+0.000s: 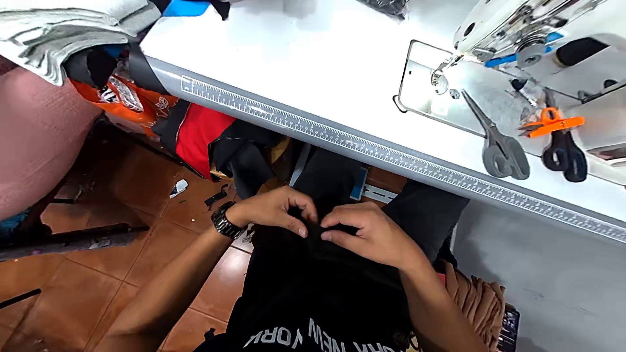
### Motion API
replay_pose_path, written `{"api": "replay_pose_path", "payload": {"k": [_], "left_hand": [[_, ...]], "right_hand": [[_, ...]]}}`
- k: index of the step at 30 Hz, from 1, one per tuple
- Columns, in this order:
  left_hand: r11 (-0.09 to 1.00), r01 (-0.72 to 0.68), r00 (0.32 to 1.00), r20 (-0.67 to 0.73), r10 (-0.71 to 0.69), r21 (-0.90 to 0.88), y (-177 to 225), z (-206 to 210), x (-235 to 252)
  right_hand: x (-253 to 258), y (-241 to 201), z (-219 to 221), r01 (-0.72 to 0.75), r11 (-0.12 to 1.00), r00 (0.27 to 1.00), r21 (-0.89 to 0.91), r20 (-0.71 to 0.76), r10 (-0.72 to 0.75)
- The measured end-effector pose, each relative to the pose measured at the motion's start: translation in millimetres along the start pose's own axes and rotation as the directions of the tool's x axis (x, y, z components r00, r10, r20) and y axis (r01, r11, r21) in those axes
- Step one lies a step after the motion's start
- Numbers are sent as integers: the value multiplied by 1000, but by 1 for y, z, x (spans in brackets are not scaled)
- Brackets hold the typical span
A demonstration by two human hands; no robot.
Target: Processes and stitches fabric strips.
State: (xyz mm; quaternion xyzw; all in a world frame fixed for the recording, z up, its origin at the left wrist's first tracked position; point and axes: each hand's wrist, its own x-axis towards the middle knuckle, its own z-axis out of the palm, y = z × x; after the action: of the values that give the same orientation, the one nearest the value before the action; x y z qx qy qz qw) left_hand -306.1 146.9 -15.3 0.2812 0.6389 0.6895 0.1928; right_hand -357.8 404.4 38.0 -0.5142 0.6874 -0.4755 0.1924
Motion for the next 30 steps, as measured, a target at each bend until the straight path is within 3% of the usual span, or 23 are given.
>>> {"api": "replay_pose_path", "payload": {"k": [4, 7, 13, 16, 19, 24, 27, 30], "left_hand": [[993, -16, 985, 173, -5, 116, 26, -26, 2], [985, 14, 982, 181, -45, 171, 40, -33, -14], [982, 101, 994, -49, -95, 156, 68, -55, -58], [971, 135, 973, -210, -93, 195, 85, -69, -75], [967, 124, 938, -345, -41, 222, 89, -85, -84], [1000, -15, 813, -582, 5, -13, 90, -91, -76], [968, -136, 698, -714, -57, -210, 87, -88, -67], [941, -210, 548, -829, -112, -265, 85, -79, -49]], "right_hand": [[-12, -30, -47, 44, 999, 997, -4, -69, -44], [-29, -34, -74, 49, 995, 994, 85, -99, -40], [-71, -15, -98, -109, 983, 990, 148, -77, 121], [-96, -5, -100, -218, 961, 969, 171, -81, 234], [-123, 1, -103, -281, 909, 942, 308, -94, 323], [-164, 7, -105, -217, 863, 913, 457, -218, 345], [-182, 7, -101, -90, 849, 890, 521, -340, 304], [-194, 1, -97, 57, 780, 888, 624, -388, 246]]}}
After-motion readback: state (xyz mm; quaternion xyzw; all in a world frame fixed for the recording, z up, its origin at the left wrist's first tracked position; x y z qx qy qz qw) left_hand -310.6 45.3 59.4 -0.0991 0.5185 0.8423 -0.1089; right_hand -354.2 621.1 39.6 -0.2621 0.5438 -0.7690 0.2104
